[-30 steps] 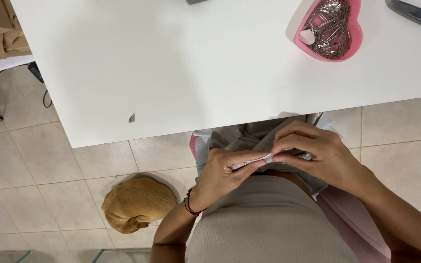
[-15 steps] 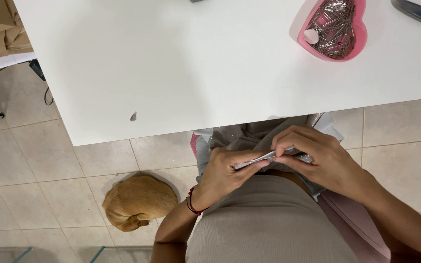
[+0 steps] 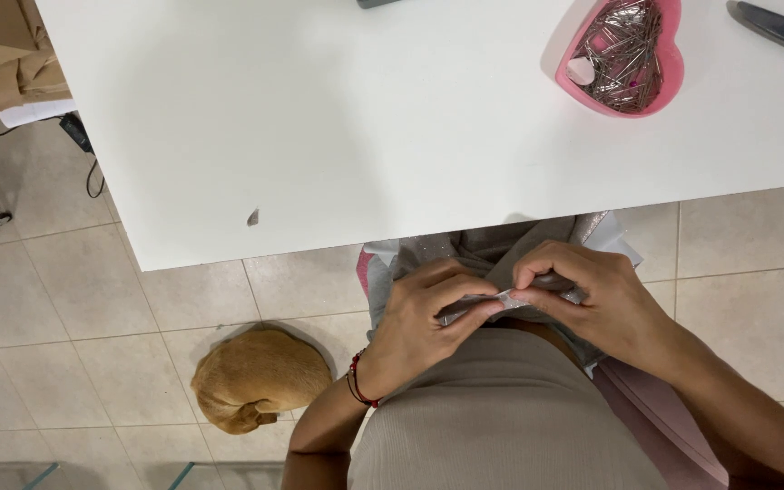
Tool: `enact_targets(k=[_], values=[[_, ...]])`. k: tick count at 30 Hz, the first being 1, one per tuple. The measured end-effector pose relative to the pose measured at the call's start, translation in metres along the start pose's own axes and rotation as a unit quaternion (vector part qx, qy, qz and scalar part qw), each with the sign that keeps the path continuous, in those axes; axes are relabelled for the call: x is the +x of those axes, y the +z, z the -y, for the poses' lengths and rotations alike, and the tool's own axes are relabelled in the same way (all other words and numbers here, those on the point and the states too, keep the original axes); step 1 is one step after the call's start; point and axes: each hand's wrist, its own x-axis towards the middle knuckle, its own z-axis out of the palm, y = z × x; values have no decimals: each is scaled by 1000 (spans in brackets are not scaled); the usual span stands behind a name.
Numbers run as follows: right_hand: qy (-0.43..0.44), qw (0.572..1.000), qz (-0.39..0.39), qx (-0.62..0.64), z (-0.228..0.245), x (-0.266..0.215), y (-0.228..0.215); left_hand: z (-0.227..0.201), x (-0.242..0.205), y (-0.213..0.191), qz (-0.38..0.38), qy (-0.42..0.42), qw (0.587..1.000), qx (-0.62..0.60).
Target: The person pins a piece of sparkly silver fabric by hand. They repeatedly pick up pins from a pink heart-shaped container on the table and insert them into the folded edge of the fabric. A sewing machine and scissors are visible on the table, and a dog is sleeping on the floor nearby.
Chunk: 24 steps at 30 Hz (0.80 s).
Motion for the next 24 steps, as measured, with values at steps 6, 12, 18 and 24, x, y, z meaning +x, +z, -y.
enact_targets(k=[6,12,18,24], values=[[4,1000,6,-16,-6,-4,-7,10,-8,25,-9,-38,998,-41],[-144,971,58,-181,-4,10,-20,45,-9,41,19,-55,998,-21],[-136,867,-169,-448,11,43,-110,46,-6,44,27,-51,998,-27],[-210,720,-195,-632,-33,91,-111,40,-6,40,18,-70,997,-24]])
